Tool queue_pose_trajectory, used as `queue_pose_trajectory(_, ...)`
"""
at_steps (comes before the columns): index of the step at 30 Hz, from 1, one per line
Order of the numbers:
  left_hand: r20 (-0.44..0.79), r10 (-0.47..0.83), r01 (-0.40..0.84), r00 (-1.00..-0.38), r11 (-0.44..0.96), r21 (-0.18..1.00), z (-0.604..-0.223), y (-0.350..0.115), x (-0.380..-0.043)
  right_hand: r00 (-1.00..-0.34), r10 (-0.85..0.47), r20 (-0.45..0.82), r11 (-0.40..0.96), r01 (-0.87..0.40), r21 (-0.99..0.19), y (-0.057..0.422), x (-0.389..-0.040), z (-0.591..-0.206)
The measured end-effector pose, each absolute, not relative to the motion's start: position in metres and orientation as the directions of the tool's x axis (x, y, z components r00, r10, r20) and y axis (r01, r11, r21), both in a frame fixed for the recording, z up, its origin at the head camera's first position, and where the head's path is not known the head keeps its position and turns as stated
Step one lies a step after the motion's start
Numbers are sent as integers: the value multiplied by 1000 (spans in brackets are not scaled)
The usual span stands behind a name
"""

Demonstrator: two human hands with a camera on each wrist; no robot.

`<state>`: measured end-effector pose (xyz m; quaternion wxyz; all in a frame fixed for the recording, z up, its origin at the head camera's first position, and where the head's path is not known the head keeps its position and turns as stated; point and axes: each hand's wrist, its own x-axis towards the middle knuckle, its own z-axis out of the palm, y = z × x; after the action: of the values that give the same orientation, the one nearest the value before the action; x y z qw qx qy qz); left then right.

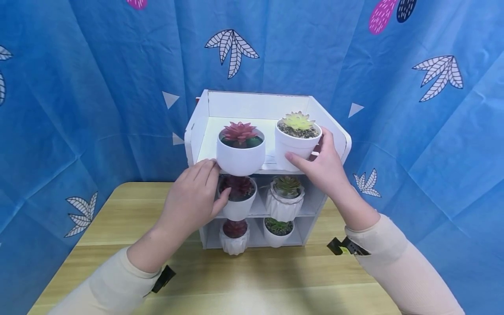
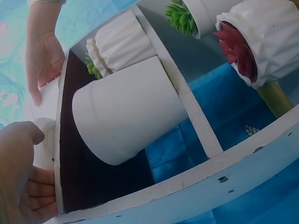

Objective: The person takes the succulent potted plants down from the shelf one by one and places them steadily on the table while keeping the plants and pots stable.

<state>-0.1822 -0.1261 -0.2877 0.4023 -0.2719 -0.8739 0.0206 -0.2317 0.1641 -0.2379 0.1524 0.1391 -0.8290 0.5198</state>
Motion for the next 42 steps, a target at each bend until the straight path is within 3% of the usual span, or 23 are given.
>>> queue_pose_trajectory(21, 683, 477, 453, -554, 860, -234, -286, -125, -180, -902, -60, 428, 438, -409, -800, 169, -222, -239)
queue_pose_trajectory(42, 701, 483, 472, -525, 851, -232, -287, -126, -181, -888, -60, 455, 425, -435, -794, 180, -207, -240)
